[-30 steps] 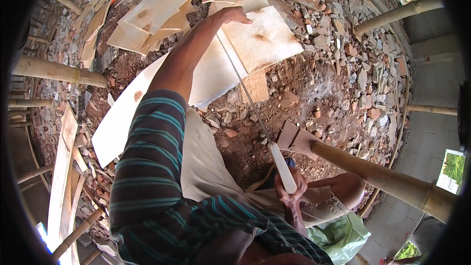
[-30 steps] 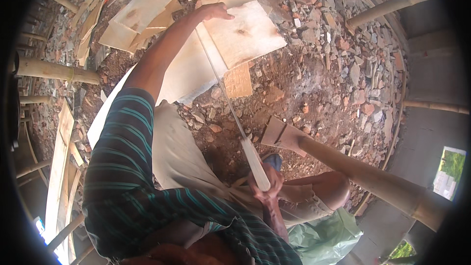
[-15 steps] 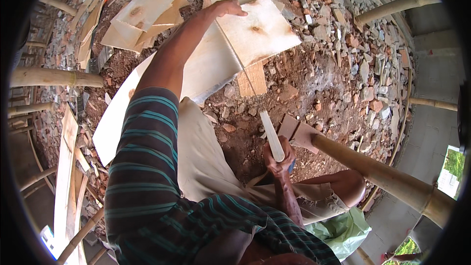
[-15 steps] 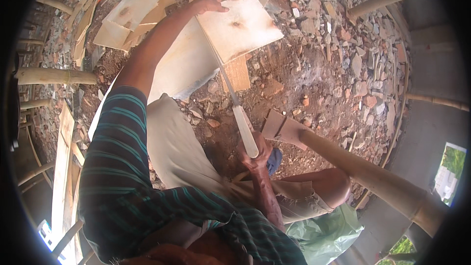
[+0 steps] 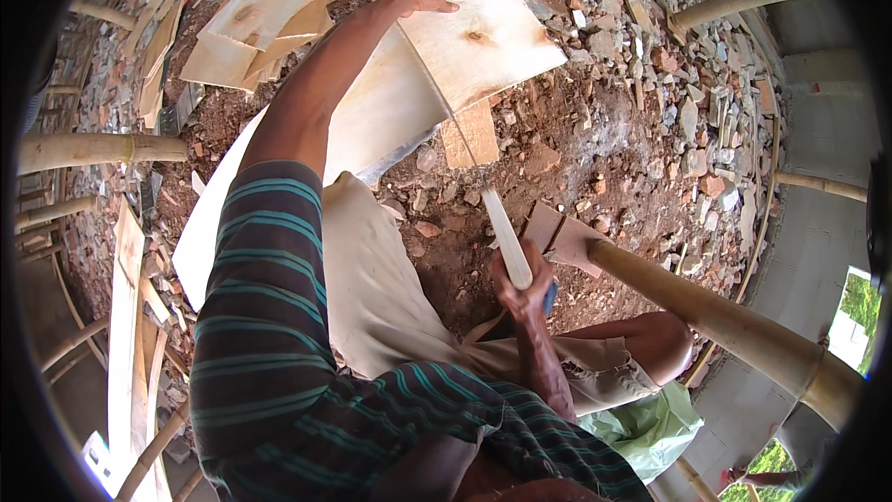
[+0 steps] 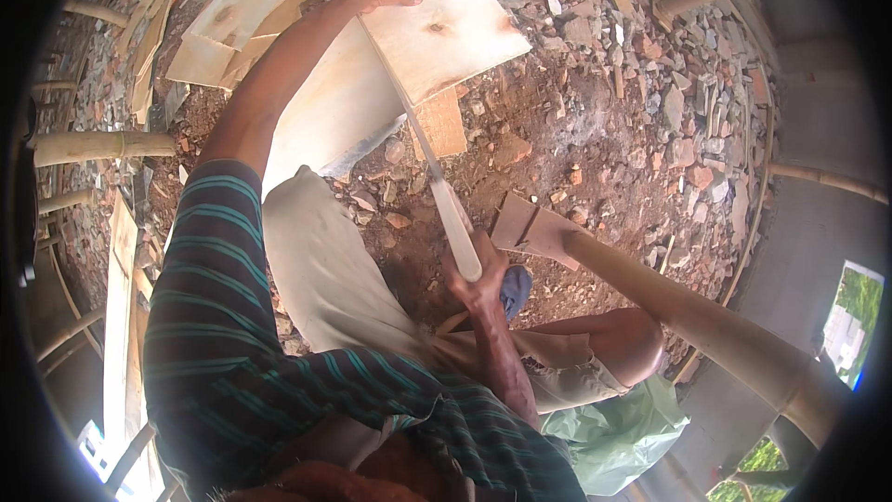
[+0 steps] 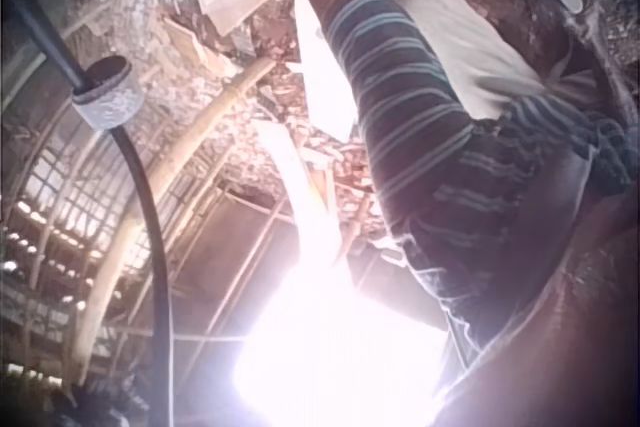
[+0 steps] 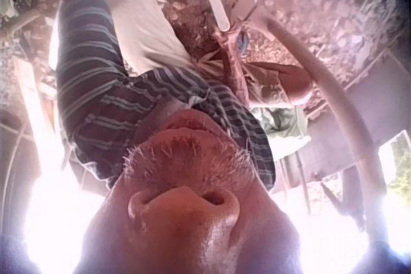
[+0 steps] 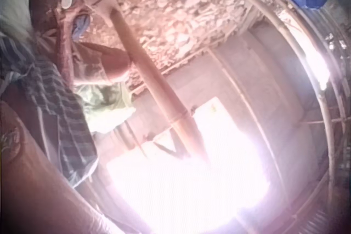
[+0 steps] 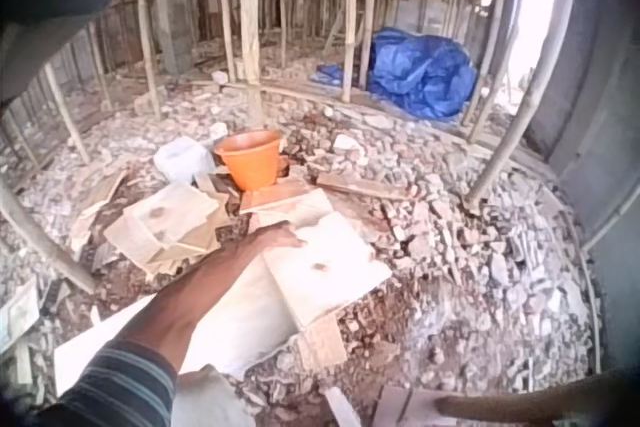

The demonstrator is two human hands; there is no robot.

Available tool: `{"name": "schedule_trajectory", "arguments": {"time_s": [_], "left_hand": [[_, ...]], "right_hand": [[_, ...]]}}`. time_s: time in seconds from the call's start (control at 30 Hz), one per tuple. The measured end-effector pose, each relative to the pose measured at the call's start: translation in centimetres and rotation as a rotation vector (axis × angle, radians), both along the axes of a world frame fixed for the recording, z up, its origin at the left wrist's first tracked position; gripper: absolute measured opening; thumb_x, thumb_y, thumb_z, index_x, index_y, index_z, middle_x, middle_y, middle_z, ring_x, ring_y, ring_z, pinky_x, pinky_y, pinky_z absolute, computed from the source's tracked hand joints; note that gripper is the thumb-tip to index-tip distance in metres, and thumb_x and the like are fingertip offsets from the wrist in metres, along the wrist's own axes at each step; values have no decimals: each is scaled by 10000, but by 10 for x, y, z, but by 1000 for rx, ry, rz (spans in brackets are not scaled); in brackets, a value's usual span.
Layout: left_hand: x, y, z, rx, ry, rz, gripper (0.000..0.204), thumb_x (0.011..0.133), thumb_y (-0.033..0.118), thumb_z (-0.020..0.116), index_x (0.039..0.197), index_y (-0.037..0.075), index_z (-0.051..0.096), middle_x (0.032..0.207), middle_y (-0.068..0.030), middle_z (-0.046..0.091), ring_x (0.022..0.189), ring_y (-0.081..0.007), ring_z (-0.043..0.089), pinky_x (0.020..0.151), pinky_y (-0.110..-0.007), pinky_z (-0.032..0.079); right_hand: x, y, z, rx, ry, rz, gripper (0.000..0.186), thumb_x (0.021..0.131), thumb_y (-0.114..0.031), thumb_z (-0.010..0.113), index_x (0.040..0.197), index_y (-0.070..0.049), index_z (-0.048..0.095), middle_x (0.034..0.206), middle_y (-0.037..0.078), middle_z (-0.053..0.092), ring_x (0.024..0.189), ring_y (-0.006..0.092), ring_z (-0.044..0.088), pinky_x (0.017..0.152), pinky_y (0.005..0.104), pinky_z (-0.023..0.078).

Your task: The person sits on the ground and uses a hand saw to cut a rectangular piece of light-colored wood. They hold the wood steady with one hand while sawing with the other, then separate the cut piece and set it aside.

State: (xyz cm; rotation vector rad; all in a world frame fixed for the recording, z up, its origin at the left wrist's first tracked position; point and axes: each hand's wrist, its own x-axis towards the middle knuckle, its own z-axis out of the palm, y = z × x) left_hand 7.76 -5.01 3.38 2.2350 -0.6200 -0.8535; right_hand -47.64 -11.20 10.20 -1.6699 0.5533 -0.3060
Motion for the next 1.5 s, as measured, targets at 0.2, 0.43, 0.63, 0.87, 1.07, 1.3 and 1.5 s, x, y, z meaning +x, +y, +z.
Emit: {"name": "schedule_trajectory", "arguments": {"time_s": [0.2,0.43,0.63,0.87,1.07,1.3,1.5], "left_hand": [[4,5,4,62,-31,22,865,787,574,747,1336,-31,464,1267,-150,514,1219,-260,453,998,-382,377],[3,-3,5,54,-52,27,666,819,494,748,1168,-45,571,1174,-129,551,1134,-241,497,951,-378,400],[5,-2,6,114,-24,-12,789,806,488,764,1328,-39,493,1336,-199,520,1263,-289,469,1011,-420,387],[7,-5,-1,130,-11,-38,814,794,489,772,1335,-43,477,1365,-211,484,1280,-300,445,1001,-417,397],[4,-6,4,148,19,4,830,819,471,751,1383,-41,419,1379,-218,478,1288,-329,442,994,-478,394],[1,-4,3,104,22,-12,778,817,441,766,1332,-65,476,1323,-221,524,1219,-308,485,963,-445,413],[8,-6,-4,110,-18,-10,706,807,442,776,1221,-82,547,1222,-200,574,1128,-286,517,922,-433,426]], "right_hand": [[11,1,5,-245,-72,92,216,728,-96,749,818,-2,577,717,60,606,550,94,551,515,231,463],[21,7,9,-213,119,49,199,721,-17,718,735,-63,525,669,5,577,575,64,513,522,241,434],[24,7,1,-75,-63,59,153,740,-9,709,790,-27,565,726,38,590,587,88,557,533,248,469],[46,7,16,-205,31,93,124,770,-36,701,819,-21,588,725,29,600,593,105,565,552,264,471],[41,8,21,-259,-18,69,114,769,-43,700,805,-31,592,699,23,598,602,106,571,550,256,461],[65,9,19,-208,84,114,182,767,-70,735,905,8,644,701,94,655,624,111,635,574,285,509],[48,12,33,-408,-141,101,115,771,-24,683,771,-35,569,674,38,605,570,96,566,501,283,461]]}}
